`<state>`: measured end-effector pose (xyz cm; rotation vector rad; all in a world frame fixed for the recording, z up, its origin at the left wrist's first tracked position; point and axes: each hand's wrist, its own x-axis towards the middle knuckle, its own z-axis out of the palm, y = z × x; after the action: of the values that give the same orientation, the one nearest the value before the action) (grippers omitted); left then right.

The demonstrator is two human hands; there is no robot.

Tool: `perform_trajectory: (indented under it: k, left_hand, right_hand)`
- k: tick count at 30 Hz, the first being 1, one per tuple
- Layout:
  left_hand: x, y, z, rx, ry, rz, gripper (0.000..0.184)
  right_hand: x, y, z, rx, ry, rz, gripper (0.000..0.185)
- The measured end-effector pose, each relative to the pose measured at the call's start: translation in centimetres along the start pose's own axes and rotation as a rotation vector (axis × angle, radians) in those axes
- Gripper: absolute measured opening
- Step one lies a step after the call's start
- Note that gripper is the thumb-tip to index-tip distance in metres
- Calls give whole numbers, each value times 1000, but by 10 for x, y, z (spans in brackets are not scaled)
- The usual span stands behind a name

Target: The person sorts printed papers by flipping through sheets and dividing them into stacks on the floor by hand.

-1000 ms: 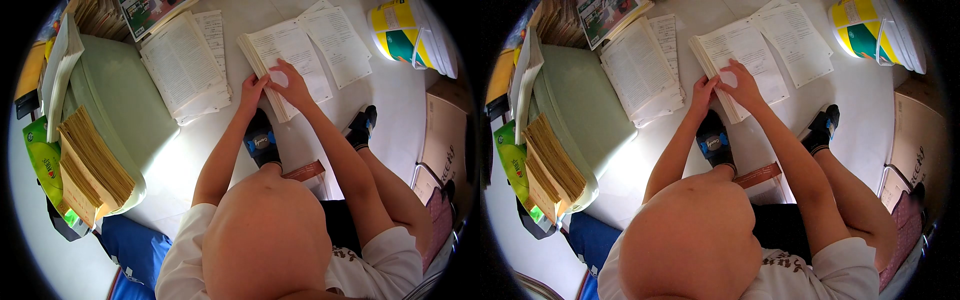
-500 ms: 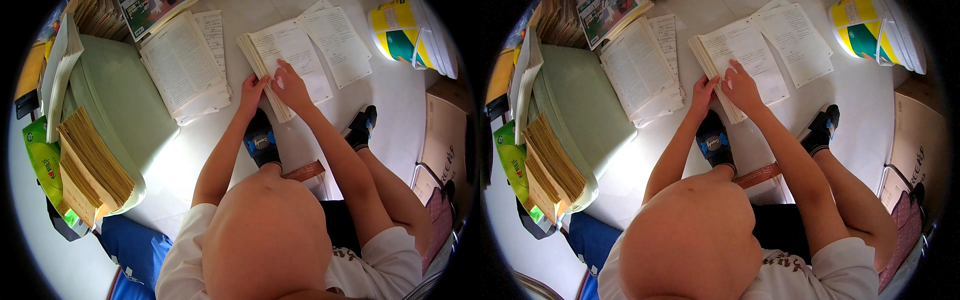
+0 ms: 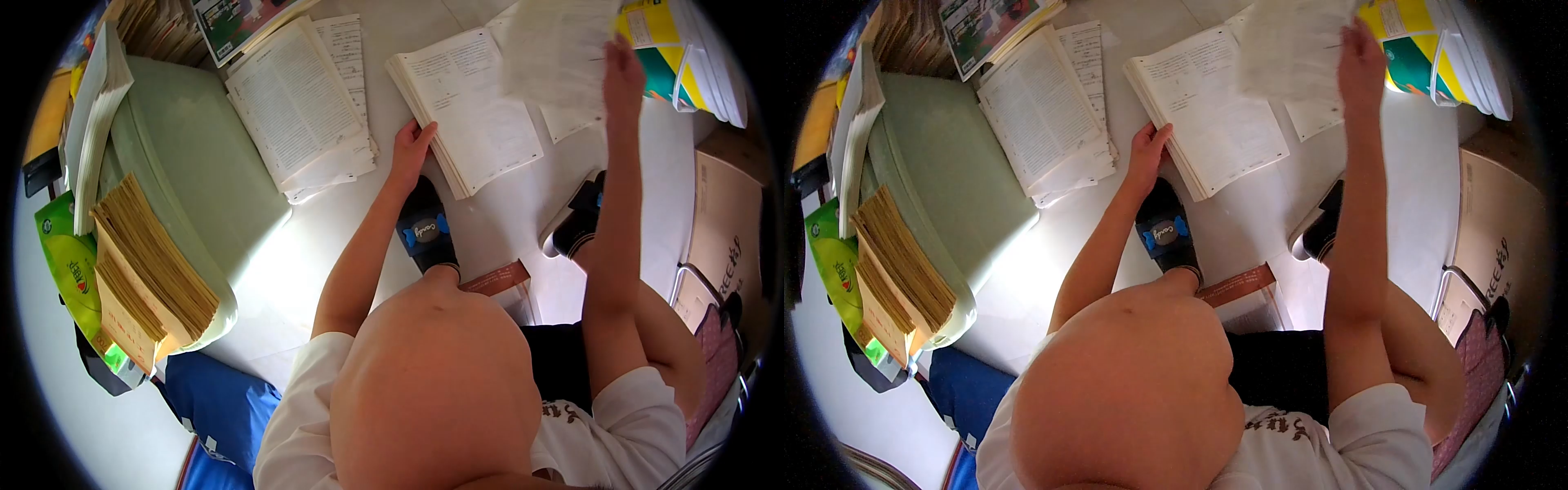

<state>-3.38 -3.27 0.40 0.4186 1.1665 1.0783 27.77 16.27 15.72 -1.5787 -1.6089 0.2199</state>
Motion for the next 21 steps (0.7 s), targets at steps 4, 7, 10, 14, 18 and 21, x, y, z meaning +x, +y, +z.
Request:
perform_trajectory:
  k: [4,7,10,14,18,21]
  left_hand:
    - [-2,4,5,-14,34,1,37]
    - [-1,2,2,-5,26,-7,37]
    - [0,2,2,-3,9,7,37]
    - [-5,6,4,-13,3,12,39]
    - [1,0,-2,-3,-18,-3,39]
    - [-1,3,1,-6,-16,34,40]
  right_hand:
    - [24,-25,-31,-236,126,-132,35]
    - [20,-7,-16,-389,21,-202,33]
    - [-17,26,20,-230,-275,-179,37]
    - [-134,97,76,-351,-463,-184,48]
    - [-143,123,91,-278,-552,-49,57]
    - [-138,123,96,-203,-568,-19,58]
